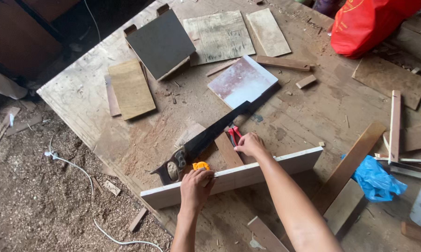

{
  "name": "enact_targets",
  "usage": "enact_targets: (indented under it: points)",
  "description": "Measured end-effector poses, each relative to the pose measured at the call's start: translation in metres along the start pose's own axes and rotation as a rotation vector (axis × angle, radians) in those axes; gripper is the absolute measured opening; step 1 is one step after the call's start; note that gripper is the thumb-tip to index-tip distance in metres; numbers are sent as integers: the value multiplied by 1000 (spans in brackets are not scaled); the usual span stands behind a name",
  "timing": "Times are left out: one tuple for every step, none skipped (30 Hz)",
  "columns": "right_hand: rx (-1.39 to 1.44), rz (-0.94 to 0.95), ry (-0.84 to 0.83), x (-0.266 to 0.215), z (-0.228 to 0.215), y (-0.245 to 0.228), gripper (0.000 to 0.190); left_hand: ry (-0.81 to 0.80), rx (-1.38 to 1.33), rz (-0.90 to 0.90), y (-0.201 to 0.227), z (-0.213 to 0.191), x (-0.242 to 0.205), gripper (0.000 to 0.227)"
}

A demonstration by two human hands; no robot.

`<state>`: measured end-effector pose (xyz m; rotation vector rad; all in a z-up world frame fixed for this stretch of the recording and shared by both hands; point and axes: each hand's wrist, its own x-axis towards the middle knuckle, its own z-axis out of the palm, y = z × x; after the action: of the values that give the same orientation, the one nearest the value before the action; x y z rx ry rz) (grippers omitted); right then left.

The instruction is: The person measures a wooden plank with a metal ruler and marks it with a red marker. They then use pliers to remove a metal strip from the plank and align it with another wooden piece on the workbench.

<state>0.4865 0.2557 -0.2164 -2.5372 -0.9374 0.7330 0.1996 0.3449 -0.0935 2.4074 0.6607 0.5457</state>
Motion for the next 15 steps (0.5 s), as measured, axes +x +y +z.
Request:
enact_targets:
  points:
    - [39,48,-16,-1,1,-2,29,-10,12,-21,-1,-2,-2,22]
    - [78,96,-32,-1,1,-4,29,-26,23,-45,-1,-2,-4,22]
    - [93,128,-6,-4,2,-2,32,-51,29,-60,0,-1,-6,22]
    - [108,160,20,-8,2,0,36,-77,36,-75,1,0,-8,22]
    - [119,183,53,-4,-2,0,40,-84,65,-76,2,1,-6,25]
    - [214,211,68,-1,-5,1,47,-91,94,-78,3,2,-4,27]
    - [310,243,73,-4,-2,4,56,-105,123,-88,4,3,-8,29]
    - [405,275,79,-7,1,8,66,-117,127,-94,5,4,-10,28]
    - [322,233,82,-9,6,12,71,-128,130,-100,5,6,-12,27]
    - [239,190,83,-10,12,17,76,-140,133,-107,6,8,-15,26]
    - [158,145,90,-8,15,20,81,-163,147,-113,6,8,-15,27]
    - [79,136,53,-6,18,23,73,-186,161,-118,6,9,-15,27]
    - [-1,123,13,-4,23,24,64,-208,177,-129,5,8,-17,28]
    - [-81,109,-28,-2,27,24,56,-183,172,-111,3,7,-18,28]
    - [-36,131,-94,-3,30,25,52,-160,164,-93,3,7,-20,27]
